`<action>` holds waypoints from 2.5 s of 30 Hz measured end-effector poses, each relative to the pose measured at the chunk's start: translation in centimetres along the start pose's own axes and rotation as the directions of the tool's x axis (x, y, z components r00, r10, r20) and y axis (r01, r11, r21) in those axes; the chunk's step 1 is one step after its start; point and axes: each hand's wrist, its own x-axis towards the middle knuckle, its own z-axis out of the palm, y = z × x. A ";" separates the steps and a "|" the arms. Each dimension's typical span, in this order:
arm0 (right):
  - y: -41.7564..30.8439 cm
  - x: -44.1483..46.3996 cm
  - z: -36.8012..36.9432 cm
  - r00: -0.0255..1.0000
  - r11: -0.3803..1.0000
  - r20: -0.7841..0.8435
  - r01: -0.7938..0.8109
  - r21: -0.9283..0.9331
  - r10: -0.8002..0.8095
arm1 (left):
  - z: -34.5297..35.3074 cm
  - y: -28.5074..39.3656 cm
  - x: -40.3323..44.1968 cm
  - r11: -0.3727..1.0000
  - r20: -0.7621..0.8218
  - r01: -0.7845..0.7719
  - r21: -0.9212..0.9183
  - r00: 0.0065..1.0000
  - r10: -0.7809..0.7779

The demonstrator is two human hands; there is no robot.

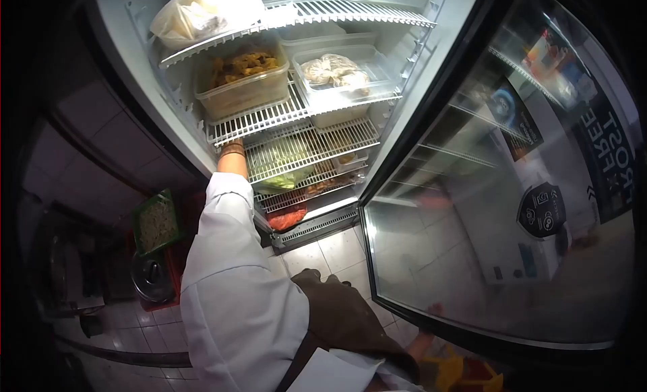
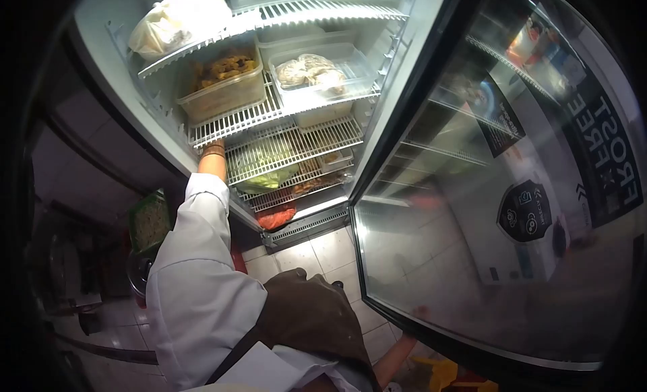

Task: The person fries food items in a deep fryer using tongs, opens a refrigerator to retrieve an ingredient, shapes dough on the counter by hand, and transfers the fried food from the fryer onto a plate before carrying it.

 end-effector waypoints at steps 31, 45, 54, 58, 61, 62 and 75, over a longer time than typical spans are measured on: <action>2.0 -3.8 3.9 0.984 0.998 -0.163 0.069 -0.011 -0.070 | -0.2 0.1 -1.5 0.990 -0.049 -0.141 -0.029 0.989 0.140; 3.7 -12.6 9.3 0.831 0.829 0.556 0.310 -0.465 0.001 | -15.6 -1.1 -29.1 0.668 -0.135 -0.143 -0.730 0.989 0.064; 12.8 -21.2 18.9 0.723 0.630 0.453 0.032 -0.776 0.521 | -25.5 -26.0 -59.6 -0.313 0.645 0.564 -0.764 0.667 -0.373; 21.6 -20.5 24.3 0.579 0.767 0.613 -0.033 -0.641 0.537 | -33.0 -39.7 -67.8 -0.529 0.594 0.298 -0.795 0.562 -0.576; 32.3 -26.1 27.7 0.520 0.702 0.495 -0.348 -0.621 0.696 | -40.5 -50.2 -70.4 -0.436 0.507 0.264 -0.861 0.524 -0.684; 34.9 -31.7 28.5 0.423 0.576 0.448 -0.248 -0.779 0.788 | -44.0 -54.3 -71.0 -0.409 0.482 0.261 -0.875 0.566 -0.669; 56.9 -91.7 38.9 0.075 -0.071 -0.001 0.936 -0.344 0.997 | -61.1 -102.0 -91.9 0.331 -0.100 0.937 -0.114 0.321 -0.942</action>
